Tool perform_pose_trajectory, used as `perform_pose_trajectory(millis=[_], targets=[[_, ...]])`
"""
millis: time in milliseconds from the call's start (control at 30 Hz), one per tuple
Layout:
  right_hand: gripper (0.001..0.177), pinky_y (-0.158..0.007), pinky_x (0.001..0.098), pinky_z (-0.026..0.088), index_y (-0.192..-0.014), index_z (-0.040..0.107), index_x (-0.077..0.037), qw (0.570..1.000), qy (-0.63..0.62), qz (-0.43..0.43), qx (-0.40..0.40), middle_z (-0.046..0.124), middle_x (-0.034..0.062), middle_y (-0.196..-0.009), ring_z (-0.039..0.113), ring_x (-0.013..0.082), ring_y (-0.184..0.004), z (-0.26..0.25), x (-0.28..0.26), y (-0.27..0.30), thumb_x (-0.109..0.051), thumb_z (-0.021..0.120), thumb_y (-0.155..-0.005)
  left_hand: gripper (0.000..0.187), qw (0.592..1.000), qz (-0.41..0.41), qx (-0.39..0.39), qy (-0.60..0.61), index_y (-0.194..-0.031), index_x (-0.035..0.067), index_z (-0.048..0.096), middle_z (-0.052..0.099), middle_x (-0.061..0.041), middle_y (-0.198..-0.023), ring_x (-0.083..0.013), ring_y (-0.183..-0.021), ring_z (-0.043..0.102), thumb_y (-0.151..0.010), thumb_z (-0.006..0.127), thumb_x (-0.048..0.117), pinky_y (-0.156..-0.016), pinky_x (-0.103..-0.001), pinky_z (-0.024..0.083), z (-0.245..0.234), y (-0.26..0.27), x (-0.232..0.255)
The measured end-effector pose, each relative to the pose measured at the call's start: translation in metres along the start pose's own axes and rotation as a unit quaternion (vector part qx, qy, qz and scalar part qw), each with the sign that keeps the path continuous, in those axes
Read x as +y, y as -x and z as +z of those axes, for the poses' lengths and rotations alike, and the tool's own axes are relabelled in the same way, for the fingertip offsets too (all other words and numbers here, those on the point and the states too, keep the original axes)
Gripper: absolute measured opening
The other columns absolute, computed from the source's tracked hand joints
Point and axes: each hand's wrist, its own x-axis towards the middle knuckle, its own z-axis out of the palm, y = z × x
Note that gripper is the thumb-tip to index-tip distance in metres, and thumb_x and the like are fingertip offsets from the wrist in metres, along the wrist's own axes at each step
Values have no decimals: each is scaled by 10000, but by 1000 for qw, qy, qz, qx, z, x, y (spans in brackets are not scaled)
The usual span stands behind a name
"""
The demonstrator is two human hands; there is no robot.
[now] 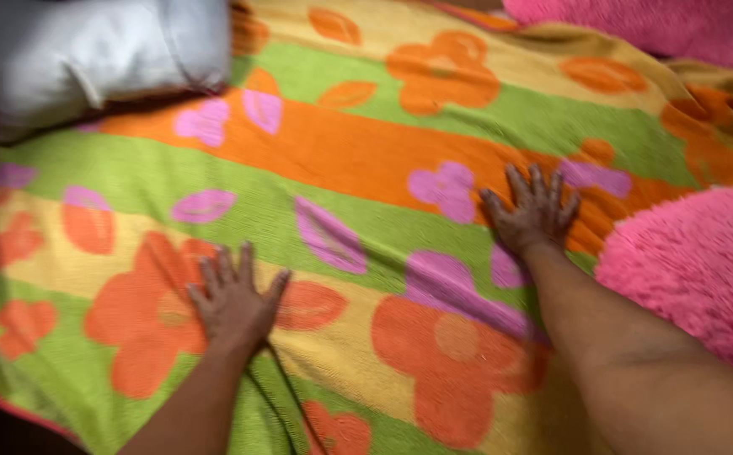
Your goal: The person smooths a floral-patterned blanket on a wooden bed, then places a white pillow at the head and a patterned pillow at the foot. They adjust the blanket edges and tuck them under the mattress, then reposition the pillows and a pink plush toy before smoothing the blanket again.
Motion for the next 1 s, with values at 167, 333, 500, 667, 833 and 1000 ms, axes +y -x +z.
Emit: perform_pose_trajectory(millis=[167,333,500,667,833,1000], targets=[[947,-1188,632,-125,-1604,248,-366,999,28,4,-44,85,41,-1717,-69,306,-1582,2,3,5,-902,332,-828,939,1000,-27,12,-3,-1625,314,57,-56,-54,-1705,-304,-1547,-120,-871,245,840,-1185,-577,-104,25,2,-4],[1029,-1170,666,-105,-1615,35,-417,986,95,37,-130,-83,-23,-1711,-160,312,-1558,-16,-25,-3,-916,337,-767,933,999,-41,11,0,-1632,320,60,-47,-57,-1714,-295,-1563,-104,-881,241,842,-1206,-563,-84,24,1,-6],[944,-1162,715,-84,-1632,-3,-385,986,45,85,-139,-117,27,-1711,-174,370,-1548,-20,-61,35,-835,272,-849,944,999,-29,7,12,-1623,305,37,-67,-70,-1704,-307,-1554,-113,-873,234,844,-1186,-573,-80,13,2,3],[942,-1159,714,-89,-1629,39,-385,982,100,44,-154,-99,36,-1715,-161,344,-1567,14,-107,148,-845,318,-856,1175,995,34,-71,58,-1654,203,4,-105,-177,-1702,-383,-1539,-162,-810,387,925,-1175,-604,-87,-20,18,-5],[925,-1164,681,-67,-1617,49,-376,994,87,-21,-60,-62,52,-1695,-127,317,-1560,37,-130,241,-846,298,-860,1176,966,204,-148,58,-1649,259,-17,-149,-146,-1708,-390,-1540,-209,-781,468,887,-1196,-550,-125,-48,17,-67],[908,-1150,698,-49,-1603,-64,-456,973,155,42,-164,-173,20,-1702,-183,302,-1553,35,-131,245,-853,257,-852,1043,947,239,-213,-20,-1640,313,-93,-169,-39,-1733,-235,-1588,-191,-863,317,875,-1237,-590,-133,-75,32,-138]])
